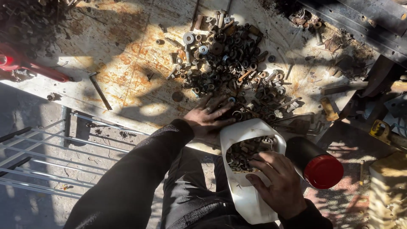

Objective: The person sorts a pile of mixed metal hardware, including bolts, nuts, and washers, on a workbench. They pick up handfuls of the parts and place them into a white plastic container, repeating the process until the pile is cleared.

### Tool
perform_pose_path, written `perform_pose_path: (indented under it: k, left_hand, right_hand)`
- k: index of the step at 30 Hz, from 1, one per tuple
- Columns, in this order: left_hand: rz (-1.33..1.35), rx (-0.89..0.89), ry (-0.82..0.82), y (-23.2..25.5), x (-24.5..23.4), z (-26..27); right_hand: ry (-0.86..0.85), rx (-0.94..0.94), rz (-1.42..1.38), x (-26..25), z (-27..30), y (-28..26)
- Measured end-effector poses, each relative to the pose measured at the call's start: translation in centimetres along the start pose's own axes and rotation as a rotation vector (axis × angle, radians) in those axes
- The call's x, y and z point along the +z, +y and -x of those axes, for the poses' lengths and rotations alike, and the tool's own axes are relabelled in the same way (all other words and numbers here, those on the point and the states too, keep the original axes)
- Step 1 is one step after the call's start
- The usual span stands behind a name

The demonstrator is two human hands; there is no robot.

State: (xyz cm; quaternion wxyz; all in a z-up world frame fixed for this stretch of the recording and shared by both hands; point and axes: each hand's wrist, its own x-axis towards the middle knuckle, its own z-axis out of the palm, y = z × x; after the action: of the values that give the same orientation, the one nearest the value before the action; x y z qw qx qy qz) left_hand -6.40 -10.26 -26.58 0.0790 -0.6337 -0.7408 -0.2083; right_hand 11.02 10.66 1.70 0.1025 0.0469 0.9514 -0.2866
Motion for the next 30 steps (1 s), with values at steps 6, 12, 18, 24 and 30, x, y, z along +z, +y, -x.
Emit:
perform_pose_path:
  k: [6,12,18,24,30]
  left_hand:
    - [-0.134,0.237,0.297,-3.8,2.1,-4.1]
    - [-0.092,-0.242,0.014,-0.9,-5.6,-5.6]
    - [0.118,-0.192,-0.123,8.9,-7.0,2.7]
    - [0.233,-0.293,-0.014,9.0,-3.9,2.7]
    - [-0.261,-0.183,0.245,-1.9,-3.3,-0.5]
  right_hand:
    - [0.144,0.038,-0.058,1.5,1.6,1.4]
    - [0.188,0.069,-0.114,1.1,1.2,0.6]
    - [0.218,0.094,-0.148,1.5,1.2,0.8]
    - [0.210,0.077,-0.114,1.4,1.2,0.6]
    - [0.260,0.107,-0.182,1.3,1.3,1.4]
